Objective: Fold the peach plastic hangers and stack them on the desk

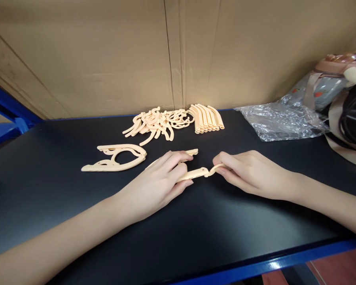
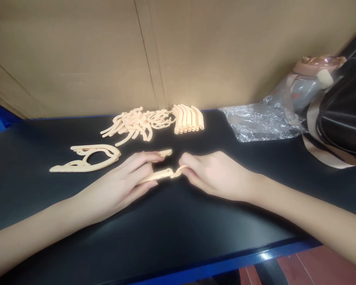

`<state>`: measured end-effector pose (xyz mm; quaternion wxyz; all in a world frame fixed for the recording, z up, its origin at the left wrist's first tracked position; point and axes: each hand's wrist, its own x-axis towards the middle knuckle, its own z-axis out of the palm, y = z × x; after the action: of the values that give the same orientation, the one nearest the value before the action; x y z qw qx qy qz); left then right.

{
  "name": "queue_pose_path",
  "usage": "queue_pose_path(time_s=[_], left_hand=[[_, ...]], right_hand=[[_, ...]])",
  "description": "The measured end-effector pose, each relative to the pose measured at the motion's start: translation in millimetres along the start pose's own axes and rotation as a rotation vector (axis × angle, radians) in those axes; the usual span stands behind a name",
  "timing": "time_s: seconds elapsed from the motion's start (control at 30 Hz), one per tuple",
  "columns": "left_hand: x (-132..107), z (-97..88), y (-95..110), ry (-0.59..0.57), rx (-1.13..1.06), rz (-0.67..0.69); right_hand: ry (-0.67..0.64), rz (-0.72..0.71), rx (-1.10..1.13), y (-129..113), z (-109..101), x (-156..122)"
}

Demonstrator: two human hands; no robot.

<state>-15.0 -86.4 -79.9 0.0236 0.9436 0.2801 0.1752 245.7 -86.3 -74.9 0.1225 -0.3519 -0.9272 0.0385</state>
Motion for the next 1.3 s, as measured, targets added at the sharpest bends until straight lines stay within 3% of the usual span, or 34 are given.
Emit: queue_pose_path(time_s=[0.27,0.53,0.87,1.07,1.3], left_hand=[[-1.1,1.9,-0.7,-0.013,-0.012,-0.003],[-2.8,3.6,-2.1,-0.040,-0.008,-0.015],[-2.1,0.0,1.6,-0.066,-0.029,-0.025],[-1.8,-0.7,2.1,-0.087,-0.043,-0.031],[-4.1,0.9,2.0,-0.101,-0.041,-0.025]], right_hand=[[0.026,-0.006,-0.039,-2.0,0.4,-0.8],[-0.007,0.147,0.121,-5.9,-3.5,1.6],[-0.006,0.070,0.356,-8.4,-7.6,3.4],[-0.062,0.055,0.389,-8.0,-6.5,1.9],[0.012,-0.039,0.340,-6.0,-2.9,0.9]])
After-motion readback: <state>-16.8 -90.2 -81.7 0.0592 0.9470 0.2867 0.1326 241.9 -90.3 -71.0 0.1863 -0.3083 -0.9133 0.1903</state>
